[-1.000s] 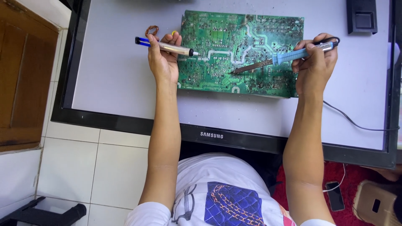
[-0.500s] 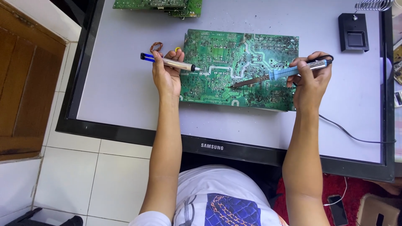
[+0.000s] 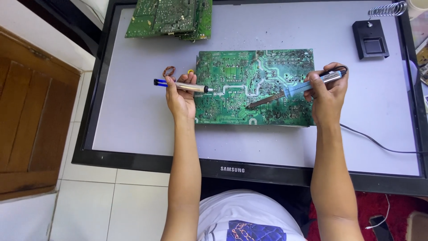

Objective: Desoldering electronic components from a printed circuit board using a soldering iron and a desoldering pump.

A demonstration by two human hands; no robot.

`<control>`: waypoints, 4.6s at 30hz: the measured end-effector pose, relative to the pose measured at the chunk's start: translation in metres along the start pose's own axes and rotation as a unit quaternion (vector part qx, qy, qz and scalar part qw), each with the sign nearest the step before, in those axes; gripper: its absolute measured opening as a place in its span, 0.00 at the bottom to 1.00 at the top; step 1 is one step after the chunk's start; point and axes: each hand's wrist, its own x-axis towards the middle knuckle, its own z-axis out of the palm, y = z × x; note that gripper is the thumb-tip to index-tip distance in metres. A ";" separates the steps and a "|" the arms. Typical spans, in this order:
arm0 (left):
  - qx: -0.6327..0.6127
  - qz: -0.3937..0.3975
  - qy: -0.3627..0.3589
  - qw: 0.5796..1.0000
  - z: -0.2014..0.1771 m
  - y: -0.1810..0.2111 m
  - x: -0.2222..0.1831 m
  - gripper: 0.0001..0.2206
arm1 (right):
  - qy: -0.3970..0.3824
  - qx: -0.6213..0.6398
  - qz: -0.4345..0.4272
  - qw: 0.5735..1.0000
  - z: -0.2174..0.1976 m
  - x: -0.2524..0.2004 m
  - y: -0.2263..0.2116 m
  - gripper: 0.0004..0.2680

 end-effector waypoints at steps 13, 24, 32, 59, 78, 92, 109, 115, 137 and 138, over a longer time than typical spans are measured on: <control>0.015 0.009 0.012 1.000 0.004 0.001 -0.005 0.13 | -0.008 -0.012 -0.033 0.999 -0.008 0.006 0.020 0.13; 0.016 0.008 0.012 1.000 0.004 0.001 -0.004 0.12 | 0.000 -0.012 -0.038 0.999 -0.007 0.006 0.017 0.13; 0.018 0.010 0.017 1.000 0.006 0.002 -0.006 0.12 | 0.005 -0.013 -0.055 0.998 -0.004 0.005 0.012 0.13; 0.019 0.009 0.017 1.000 0.003 0.001 -0.003 0.13 | -0.009 -0.016 -0.053 0.998 -0.004 0.005 0.014 0.13; 0.025 0.007 0.024 0.999 -0.002 0.000 -0.001 0.14 | 0.063 -0.077 -0.059 0.993 0.004 -0.005 0.015 0.12; 0.038 0.011 0.022 0.999 0.000 0.001 -0.004 0.14 | 0.102 -0.098 -0.076 0.987 0.012 -0.009 0.010 0.11; 0.022 0.013 0.017 1.000 0.004 0.001 -0.004 0.14 | 0.026 -0.045 -0.079 0.996 -0.008 0.007 0.029 0.11; 0.021 0.018 0.014 1.000 0.005 0.002 -0.006 0.13 | 0.022 -0.039 -0.072 0.996 -0.011 0.009 0.034 0.11; 0.025 0.009 0.017 1.000 0.004 0.002 -0.005 0.13 | -0.094 -0.020 -0.044 0.994 -0.002 -0.001 -0.017 0.14; 0.026 0.009 0.018 0.999 0.006 0.002 -0.005 0.13 | -0.093 -0.020 -0.043 0.995 -0.005 0.001 -0.014 0.14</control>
